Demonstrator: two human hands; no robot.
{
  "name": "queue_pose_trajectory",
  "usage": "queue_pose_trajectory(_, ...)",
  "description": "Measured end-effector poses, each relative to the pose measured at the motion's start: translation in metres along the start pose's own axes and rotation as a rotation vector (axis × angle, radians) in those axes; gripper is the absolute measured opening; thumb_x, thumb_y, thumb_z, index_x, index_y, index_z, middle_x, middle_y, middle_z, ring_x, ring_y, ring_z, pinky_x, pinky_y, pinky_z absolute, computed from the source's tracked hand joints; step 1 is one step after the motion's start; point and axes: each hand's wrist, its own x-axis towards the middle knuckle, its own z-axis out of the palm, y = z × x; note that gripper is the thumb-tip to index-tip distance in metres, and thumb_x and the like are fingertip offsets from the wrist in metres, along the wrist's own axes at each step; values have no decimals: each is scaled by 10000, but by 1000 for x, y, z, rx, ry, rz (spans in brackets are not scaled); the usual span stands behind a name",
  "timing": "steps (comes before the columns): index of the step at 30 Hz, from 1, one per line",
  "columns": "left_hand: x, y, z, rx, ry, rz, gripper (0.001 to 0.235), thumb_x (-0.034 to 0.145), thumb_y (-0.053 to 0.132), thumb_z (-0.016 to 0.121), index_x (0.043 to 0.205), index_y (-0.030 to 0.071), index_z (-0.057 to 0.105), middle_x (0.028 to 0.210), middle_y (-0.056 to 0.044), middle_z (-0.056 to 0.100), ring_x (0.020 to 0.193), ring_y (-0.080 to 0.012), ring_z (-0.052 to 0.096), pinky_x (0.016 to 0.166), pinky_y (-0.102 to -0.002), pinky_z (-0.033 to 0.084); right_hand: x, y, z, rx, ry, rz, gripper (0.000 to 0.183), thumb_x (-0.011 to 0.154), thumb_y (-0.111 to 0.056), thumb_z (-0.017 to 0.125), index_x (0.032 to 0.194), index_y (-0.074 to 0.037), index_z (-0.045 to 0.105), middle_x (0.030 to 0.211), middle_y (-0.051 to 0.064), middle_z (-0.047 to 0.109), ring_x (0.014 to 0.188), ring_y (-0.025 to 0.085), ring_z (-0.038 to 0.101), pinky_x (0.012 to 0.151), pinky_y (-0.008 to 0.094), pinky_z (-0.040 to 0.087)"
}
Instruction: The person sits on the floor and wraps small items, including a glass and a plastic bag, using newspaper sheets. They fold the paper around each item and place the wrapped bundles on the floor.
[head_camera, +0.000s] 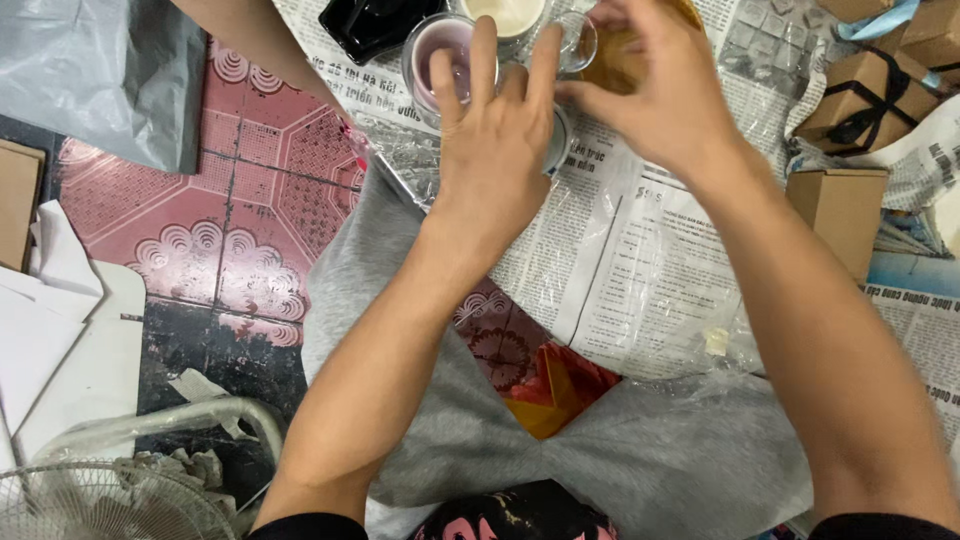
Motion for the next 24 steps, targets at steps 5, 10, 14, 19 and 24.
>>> queue_pose_trajectory(5, 0, -5, 2, 33, 36, -18, 987, 682, -83, 694, 1573, 12, 279, 1211, -210, 675, 1473, -451, 357, 1182, -644, 168, -40, 20, -25, -193, 140, 131, 569, 1016, -94, 883, 1449, -43, 519, 1344, 143, 623, 1149, 298, 706, 978, 379, 590)
queue_pose_trajectory(10, -3, 1, 3, 46, 68, -29, 1030, 736, -62, 706, 1629, 62, 209, 1187, -235, 663, 1458, -477, 363, 1191, -670, 162, -55, 55, -15, 500, 109, 707, 501, 1011, -53, 687, 1447, 34, 455, 1162, 213, 677, 925, 274, 767, 724, 312, 685)
queue_pose_trajectory(14, -1, 1, 1, 65, 59, -14, 1081, 700, -23, 718, 1628, 114, 181, 1234, -269, 640, 1436, -488, 354, 1179, -663, 163, -45, 68, -6, 527, 187, 647, 373, 1044, 24, 656, 1389, 105, 540, 1160, 217, 691, 979, 278, 777, 752, 332, 649)
queue_pose_trajectory(19, 0, 1, 3, 91, 11, -7, 1075, 709, -8, 725, 1629, 103, 182, 1278, -268, 618, 1460, -488, 321, 1189, -670, 146, -26, 58, -9, 394, 178, 542, 319, 1036, 33, 659, 1343, 82, 584, 1205, 178, 698, 984, 238, 788, 749, 308, 644)
queue_pose_trajectory(24, -1, 4, -1, 51, 23, -30, 1062, 740, 19, 742, 1635, 99, 177, 1331, -280, 569, 1478, -495, 301, 1205, -659, 121, 1, 20, -23, -292, 227, -56, 111, 1070, 20, 743, 1160, 30, 678, 1007, 141, 713, 855, 259, 720, 710, 386, 583)
